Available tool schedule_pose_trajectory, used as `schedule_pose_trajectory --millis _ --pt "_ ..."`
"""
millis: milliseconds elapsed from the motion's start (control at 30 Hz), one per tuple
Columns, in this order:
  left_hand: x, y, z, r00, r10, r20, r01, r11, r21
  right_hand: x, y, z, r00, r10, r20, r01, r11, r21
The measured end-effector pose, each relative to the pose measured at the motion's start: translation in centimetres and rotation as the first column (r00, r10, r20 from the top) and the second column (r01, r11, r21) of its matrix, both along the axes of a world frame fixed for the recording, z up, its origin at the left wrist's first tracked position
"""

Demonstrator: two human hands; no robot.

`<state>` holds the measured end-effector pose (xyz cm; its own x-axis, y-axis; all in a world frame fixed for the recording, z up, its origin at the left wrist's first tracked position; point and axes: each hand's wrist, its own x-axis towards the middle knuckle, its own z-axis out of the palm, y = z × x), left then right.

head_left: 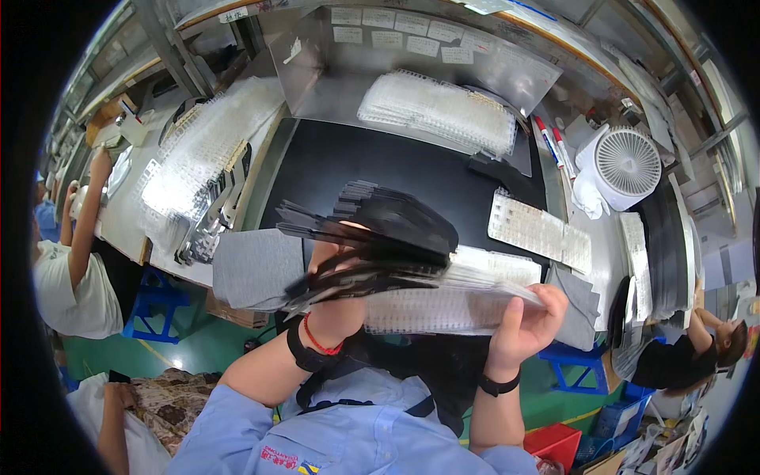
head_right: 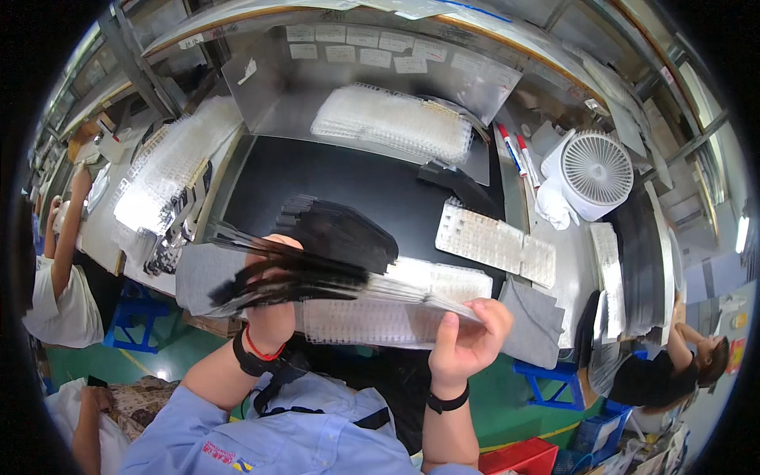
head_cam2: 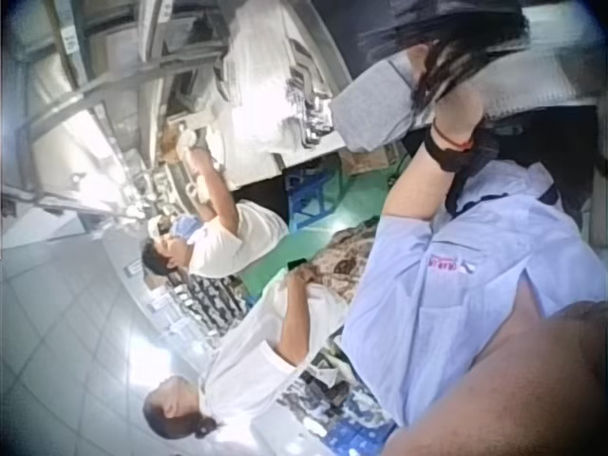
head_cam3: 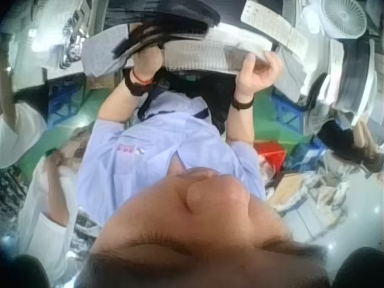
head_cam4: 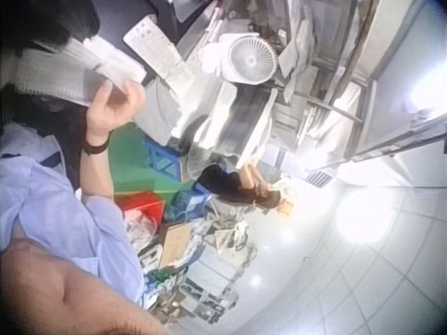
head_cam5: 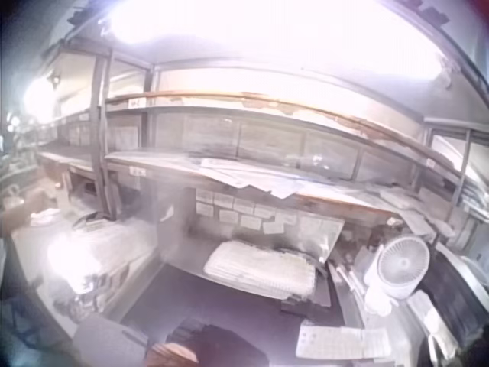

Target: Sorting through and organizing plastic and electronic components at a factory workstation.

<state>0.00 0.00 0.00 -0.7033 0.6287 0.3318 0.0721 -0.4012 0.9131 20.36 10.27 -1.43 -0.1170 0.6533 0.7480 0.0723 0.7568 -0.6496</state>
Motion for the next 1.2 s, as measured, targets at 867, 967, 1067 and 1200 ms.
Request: schedule_pose_trajectory --millis 867,967,1067,1200 --pt "-0.5 -2.4 -1.3 0.797 -0.062 -0.601 -0.026 0.99 -0.136 0.5 -0.5 1.3 0.997 -0.013 -0.077 0.006 0.996 -0.093" --pt "0.5 -2.4 0.6 0.869 -0.458 0.186 0.436 0.888 0.146 1.7 0.9 2.8 0.984 -0.091 -0.153 0.064 0.983 -0.171" --pt "-0.8 -2.5 -0.8 0.832 -0.339 -0.44 0.316 0.94 -0.127 3.7 4.3 5.7 0.985 -0.114 -0.132 0.064 0.939 -0.339" --pt "-0.6 -2.5 1.9 0.557 -0.491 -0.67 0.241 0.867 -0.436 6.8 11.1 7.4 0.995 -0.051 0.082 0.092 0.755 -0.649"
